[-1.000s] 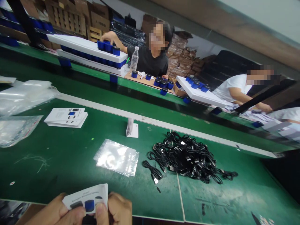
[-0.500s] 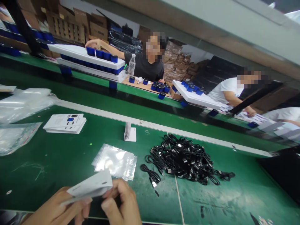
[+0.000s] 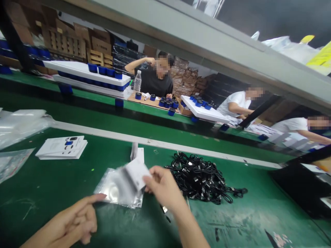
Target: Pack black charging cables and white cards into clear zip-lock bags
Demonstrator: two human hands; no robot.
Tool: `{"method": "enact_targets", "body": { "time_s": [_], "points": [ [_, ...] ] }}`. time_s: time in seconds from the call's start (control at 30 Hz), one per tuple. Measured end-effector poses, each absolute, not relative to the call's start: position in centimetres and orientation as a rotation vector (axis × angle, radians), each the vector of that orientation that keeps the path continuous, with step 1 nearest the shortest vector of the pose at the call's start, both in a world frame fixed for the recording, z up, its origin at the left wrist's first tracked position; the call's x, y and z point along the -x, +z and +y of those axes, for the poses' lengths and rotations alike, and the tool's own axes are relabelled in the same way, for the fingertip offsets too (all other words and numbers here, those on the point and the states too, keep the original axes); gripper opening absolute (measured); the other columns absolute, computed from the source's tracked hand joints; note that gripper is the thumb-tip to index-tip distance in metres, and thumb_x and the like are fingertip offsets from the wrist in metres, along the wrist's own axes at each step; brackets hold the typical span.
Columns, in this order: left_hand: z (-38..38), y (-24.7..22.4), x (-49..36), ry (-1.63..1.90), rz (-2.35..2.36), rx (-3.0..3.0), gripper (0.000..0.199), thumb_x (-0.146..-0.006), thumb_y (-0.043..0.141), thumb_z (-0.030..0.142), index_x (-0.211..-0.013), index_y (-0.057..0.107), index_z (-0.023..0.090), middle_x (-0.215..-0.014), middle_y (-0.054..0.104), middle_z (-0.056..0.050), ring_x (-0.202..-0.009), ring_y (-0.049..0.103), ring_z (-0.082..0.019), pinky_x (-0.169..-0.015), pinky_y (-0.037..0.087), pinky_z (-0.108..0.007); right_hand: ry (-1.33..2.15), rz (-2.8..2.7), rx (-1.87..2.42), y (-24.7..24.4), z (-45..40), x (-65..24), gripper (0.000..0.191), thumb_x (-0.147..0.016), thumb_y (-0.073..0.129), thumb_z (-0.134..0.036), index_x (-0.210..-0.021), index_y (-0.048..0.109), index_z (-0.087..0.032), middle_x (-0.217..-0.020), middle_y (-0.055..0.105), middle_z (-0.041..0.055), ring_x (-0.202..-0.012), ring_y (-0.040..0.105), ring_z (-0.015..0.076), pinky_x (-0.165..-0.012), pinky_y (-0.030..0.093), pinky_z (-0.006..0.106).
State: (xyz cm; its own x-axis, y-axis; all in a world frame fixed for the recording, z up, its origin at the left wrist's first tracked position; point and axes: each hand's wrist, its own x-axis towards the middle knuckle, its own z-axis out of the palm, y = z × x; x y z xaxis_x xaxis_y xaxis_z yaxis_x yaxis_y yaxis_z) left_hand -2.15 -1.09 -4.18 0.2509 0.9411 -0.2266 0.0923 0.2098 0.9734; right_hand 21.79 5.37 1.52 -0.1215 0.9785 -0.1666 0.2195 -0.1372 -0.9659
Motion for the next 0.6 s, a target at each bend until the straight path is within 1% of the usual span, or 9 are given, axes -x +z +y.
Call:
{"method": "enact_targets", "body": {
  "time_s": [0.1, 0.13, 0.17, 0.23, 0.27, 0.33, 0.4, 0.47, 0.6],
  "points": [
    [1.5, -3.4, 2.4, 0.876, 1.153, -1.149, 0.045, -0.079, 0.061, 0.044, -0.118, 0.054, 0.023, -0.074, 0.063, 0.004, -0.065, 0.064, -0.013, -0.067, 0.052, -0.023, 1.318, -1.285, 1.494, 0.8, 9.1, -23.8, 0.022, -0.083, 0.064, -0.031, -0.07, 0.058, -0.014, -0.056, 0.058, -0.0036, -0.05, 0.052, 0.0083, -0.055, 0.044, 0.021],
    [2.7, -2.8, 2.2, 0.863, 1.156, -1.151, 0.046, -0.079, 0.062, 0.044, -0.118, 0.054, 0.022, -0.078, 0.064, 0.002, -0.076, 0.066, -0.016, -0.076, 0.052, -0.026, 1.324, -1.269, 1.536, 0.5, 10.2, -24.1, 0.019, -0.086, 0.063, -0.03, -0.078, 0.06, -0.013, -0.065, 0.061, -0.001, -0.055, 0.056, 0.0095, -0.058, 0.047, 0.023],
    [3.9, -2.1, 2.0, 0.809, 1.168, -1.152, 0.048, -0.079, 0.062, 0.043, -0.121, 0.052, 0.021, -0.09, 0.067, -0.002, -0.09, 0.065, -0.019, -0.085, 0.05, -0.03, 1.328, -1.256, 1.581, 0.2, 11.2, -24.3, 0.018, -0.088, 0.06, -0.03, -0.089, 0.061, -0.012, -0.078, 0.064, 0.002, -0.065, 0.06, 0.0118, -0.063, 0.05, 0.027],
    [6.5, -1.0, 1.2, 0.814, 1.203, -1.111, 0.048, -0.082, 0.061, 0.035, -0.125, 0.049, 0.019, -0.117, 0.063, -0.008, -0.111, 0.058, -0.022, -0.1, 0.041, -0.035, 1.321, -1.249, 1.667, -0.4, 12.8, -24.1, 0.024, -0.091, 0.057, -0.03, -0.109, 0.058, -0.014, -0.105, 0.062, 0.0064, -0.085, 0.063, 0.0176, -0.073, 0.053, 0.036],
    [7.7, -0.6, 0.7, 0.833, 1.202, -1.103, 0.047, -0.084, 0.059, 0.031, -0.127, 0.047, 0.017, -0.124, 0.059, -0.011, -0.116, 0.055, -0.021, -0.104, 0.037, -0.035, 1.308, -1.253, 1.706, -0.6, 13.4, -23.8, 0.028, -0.092, 0.056, -0.03, -0.116, 0.055, -0.016, -0.113, 0.059, 0.0072, -0.093, 0.062, 0.0198, -0.078, 0.053, 0.039],
    [9.6, -0.3, -0.5, 0.855, 1.18, -1.084, 0.045, -0.088, 0.054, 0.025, -0.131, 0.043, 0.015, -0.136, 0.05, -0.014, -0.124, 0.048, -0.021, -0.106, 0.034, -0.037, 1.272, -1.279, 1.775, -1.0, 14.2, -22.9, 0.031, -0.092, 0.056, -0.03, -0.119, 0.054, -0.016, -0.118, 0.057, 0.0082, -0.098, 0.061, 0.0217, -0.081, 0.052, 0.042],
    [10.9, -0.6, -1.6, 0.877, 1.159, -1.057, 0.04, -0.09, 0.053, 0.026, -0.129, 0.046, 0.017, -0.14, 0.045, -0.012, -0.124, 0.047, -0.023, -0.103, 0.038, -0.044, 1.233, -1.331, 1.835, -1.4, 14.7, -21.9, 0.03, -0.092, 0.056, -0.03, -0.118, 0.054, -0.016, -0.118, 0.058, 0.0081, -0.097, 0.061, 0.0215, -0.081, 0.052, 0.041],
    [11.6, -1.0, -2.4, 0.892, 1.137, -1.038, 0.036, -0.09, 0.054, 0.029, -0.125, 0.05, 0.02, -0.138, 0.046, -0.009, -0.119, 0.051, -0.025, -0.098, 0.042, -0.049, 1.194, -1.412, 1.886, -1.5, 14.7, -21.0, 0.03, -0.092, 0.056, -0.03, -0.118, 0.054, -0.016, -0.117, 0.058, 0.0079, -0.097, 0.061, 0.0214, -0.08, 0.052, 0.041],
    [11.6, -1.7, -3.0, 0.894, 1.108, -1.054, 0.036, -0.09, 0.055, 0.031, -0.124, 0.051, 0.02, -0.135, 0.05, -0.009, -0.115, 0.054, -0.025, -0.094, 0.045, -0.049, 1.049, -1.673, 1.952, -1.4, 13.5, -19.7, 0.029, -0.092, 0.056, -0.03, -0.118, 0.055, -0.016, -0.117, 0.058, 0.0077, -0.096, 0.061, 0.0211, -0.08, 0.052, 0.041]
  ]
}}
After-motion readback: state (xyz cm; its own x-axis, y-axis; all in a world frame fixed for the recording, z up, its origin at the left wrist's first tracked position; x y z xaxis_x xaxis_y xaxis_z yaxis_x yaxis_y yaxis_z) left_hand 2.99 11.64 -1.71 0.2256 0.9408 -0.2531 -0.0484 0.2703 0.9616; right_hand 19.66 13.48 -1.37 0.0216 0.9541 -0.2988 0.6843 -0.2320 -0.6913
